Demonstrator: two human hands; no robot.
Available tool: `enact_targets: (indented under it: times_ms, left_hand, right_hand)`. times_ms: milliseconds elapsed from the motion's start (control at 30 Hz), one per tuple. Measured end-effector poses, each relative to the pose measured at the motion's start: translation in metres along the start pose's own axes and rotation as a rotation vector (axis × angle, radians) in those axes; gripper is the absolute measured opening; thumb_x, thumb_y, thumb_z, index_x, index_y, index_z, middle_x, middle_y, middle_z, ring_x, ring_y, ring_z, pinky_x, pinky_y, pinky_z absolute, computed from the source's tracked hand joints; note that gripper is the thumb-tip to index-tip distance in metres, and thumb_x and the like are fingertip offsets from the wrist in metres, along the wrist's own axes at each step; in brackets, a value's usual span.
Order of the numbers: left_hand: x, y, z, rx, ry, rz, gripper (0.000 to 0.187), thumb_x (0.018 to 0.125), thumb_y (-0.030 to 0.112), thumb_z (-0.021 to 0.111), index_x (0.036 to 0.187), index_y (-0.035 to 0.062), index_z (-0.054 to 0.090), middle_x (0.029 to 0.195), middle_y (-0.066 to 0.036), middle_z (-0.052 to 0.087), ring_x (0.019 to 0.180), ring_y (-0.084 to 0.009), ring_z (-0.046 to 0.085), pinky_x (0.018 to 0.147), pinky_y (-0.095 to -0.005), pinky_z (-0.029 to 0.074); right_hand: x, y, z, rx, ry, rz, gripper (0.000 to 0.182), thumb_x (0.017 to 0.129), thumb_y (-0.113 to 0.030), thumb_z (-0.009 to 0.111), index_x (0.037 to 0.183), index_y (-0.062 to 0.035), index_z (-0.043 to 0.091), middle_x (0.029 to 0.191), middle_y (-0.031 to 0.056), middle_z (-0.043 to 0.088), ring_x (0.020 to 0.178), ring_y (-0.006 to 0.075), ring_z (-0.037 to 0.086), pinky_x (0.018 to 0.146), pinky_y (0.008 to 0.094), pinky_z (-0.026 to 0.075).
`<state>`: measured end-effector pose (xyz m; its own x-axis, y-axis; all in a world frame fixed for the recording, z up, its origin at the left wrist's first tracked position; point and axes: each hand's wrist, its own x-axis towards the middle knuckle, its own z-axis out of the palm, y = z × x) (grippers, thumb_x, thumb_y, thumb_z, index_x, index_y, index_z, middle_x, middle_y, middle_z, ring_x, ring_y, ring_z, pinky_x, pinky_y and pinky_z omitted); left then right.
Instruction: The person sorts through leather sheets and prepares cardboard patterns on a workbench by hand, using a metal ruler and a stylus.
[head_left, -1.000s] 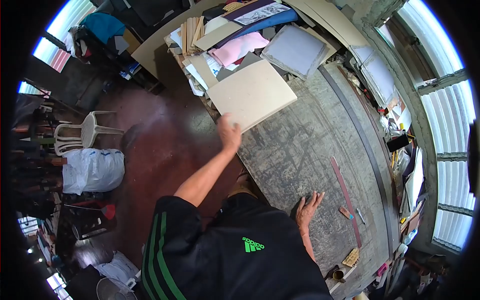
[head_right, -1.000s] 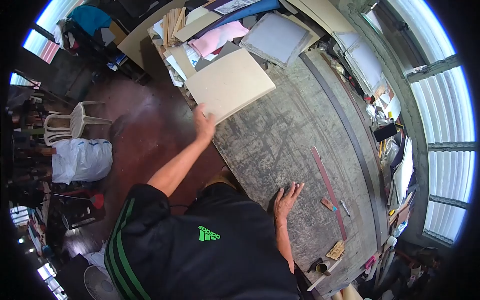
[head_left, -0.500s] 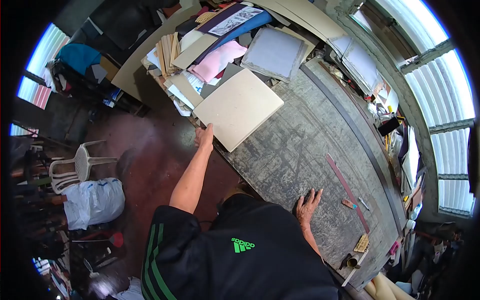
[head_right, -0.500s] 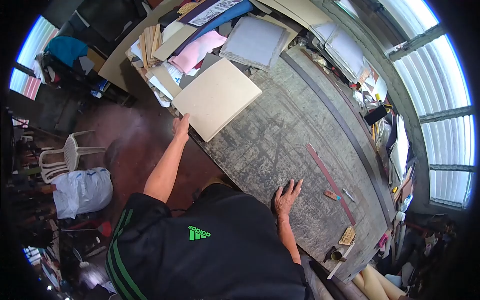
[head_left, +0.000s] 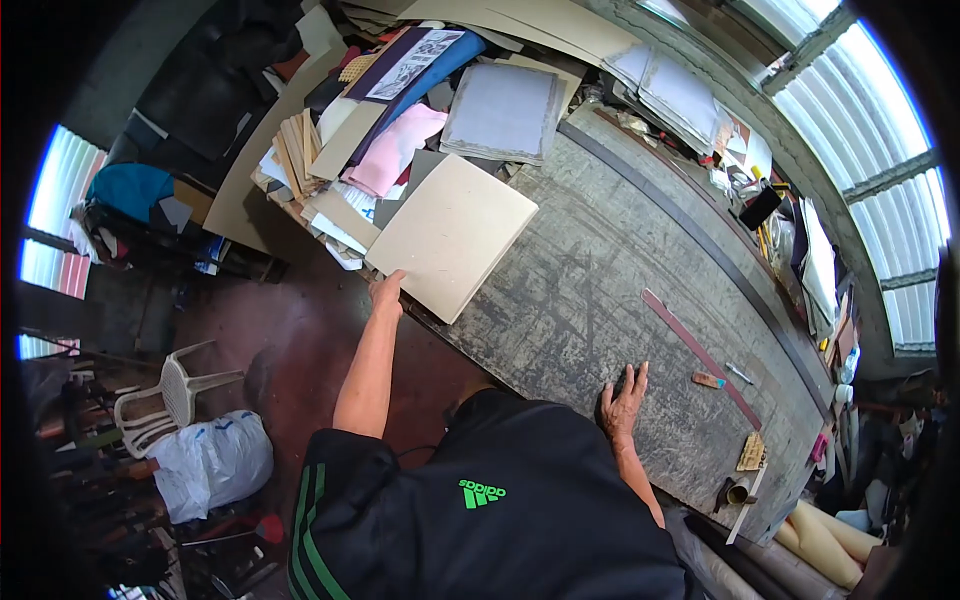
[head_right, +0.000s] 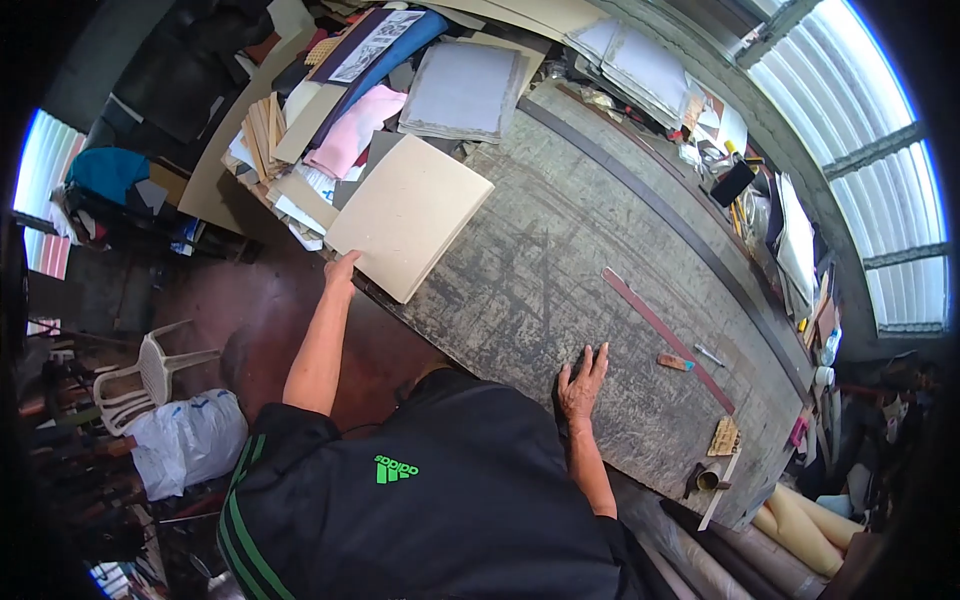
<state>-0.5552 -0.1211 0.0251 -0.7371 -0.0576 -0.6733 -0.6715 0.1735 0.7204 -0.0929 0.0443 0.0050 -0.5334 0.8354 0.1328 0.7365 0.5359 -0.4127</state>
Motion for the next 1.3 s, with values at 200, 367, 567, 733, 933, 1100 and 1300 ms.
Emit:
enact_targets:
  times_ms: [200,367,567,733,933,1100,1300]
  left_hand:
    - [0.069,-0.028,-0.004,0.015,0.070,0.002,0.048,0.069,0.008,0.070,0.109,-0.0104,0.049,0.100,-0.019,0.060,0.085,-0.0280,0.063,0.072,-0.0392,0.050]
    - [0.114,-0.050,-0.004,0.024,0.108,0.040,0.029,0.072,0.005,0.064,0.099,-0.0052,0.056,0.087,-0.013,0.063,0.076,-0.0247,0.064,0.065,-0.0356,0.050]
    - [0.037,-0.004,-0.002,-0.012,0.050,-0.031,0.030,0.073,0.007,0.063,0.100,-0.0024,0.057,0.085,-0.011,0.063,0.069,-0.0222,0.063,0.061,-0.0323,0.049]
    - [0.033,-0.001,-0.007,-0.130,-0.059,-0.221,0.043,0.073,0.019,0.065,0.109,0.0000,0.051,0.101,-0.015,0.055,0.093,-0.0265,0.054,0.086,-0.0430,0.041]
    - [0.030,-0.002,0.000,-0.071,-0.081,-0.227,0.043,0.075,0.018,0.062,0.113,0.0019,0.050,0.106,-0.015,0.055,0.098,-0.0277,0.055,0.088,-0.0430,0.041]
    - [0.033,0.000,0.013,-0.167,-0.131,-0.180,0.040,0.076,0.011,0.059,0.114,0.0011,0.048,0.106,-0.015,0.055,0.096,-0.0303,0.059,0.079,-0.0457,0.051]
    - [0.029,0.014,0.011,-0.141,-0.167,-0.286,0.042,0.076,0.016,0.060,0.115,0.0049,0.048,0.107,-0.014,0.056,0.097,-0.0277,0.058,0.086,-0.0478,0.047]
  right_hand:
    - [0.000,0.000,0.002,-0.017,0.009,0.005,0.054,0.082,-0.015,0.058,0.130,0.0005,0.038,0.146,0.0246,0.018,0.133,0.0411,0.024,0.109,0.0497,0.023]
    - [0.001,-0.001,0.002,-0.024,0.007,0.017,0.054,0.082,-0.016,0.058,0.130,0.0013,0.039,0.146,0.0246,0.019,0.133,0.0410,0.024,0.109,0.0501,0.023]
    - [0.001,0.001,0.002,-0.034,0.006,0.003,0.054,0.082,-0.015,0.058,0.129,0.0016,0.039,0.146,0.0244,0.019,0.132,0.0410,0.026,0.109,0.0499,0.023]
    - [0.001,0.001,0.003,-0.015,0.006,0.012,0.053,0.082,-0.014,0.058,0.129,0.0017,0.040,0.145,0.0242,0.021,0.131,0.0415,0.027,0.109,0.0499,0.023]
    - [0.001,0.005,0.006,-0.016,0.005,-0.021,0.054,0.082,-0.016,0.058,0.130,0.0002,0.039,0.145,0.0240,0.022,0.131,0.0427,0.027,0.108,0.0499,0.024]
    - [0.000,0.006,0.008,0.006,0.013,-0.031,0.054,0.083,-0.016,0.058,0.131,-0.0007,0.039,0.145,0.0228,0.022,0.131,0.0419,0.026,0.109,0.0495,0.023]
    - [0.003,0.004,0.005,0.000,-0.003,-0.019,0.053,0.083,-0.015,0.058,0.131,0.0001,0.039,0.145,0.0227,0.021,0.132,0.0409,0.025,0.109,0.0494,0.022]
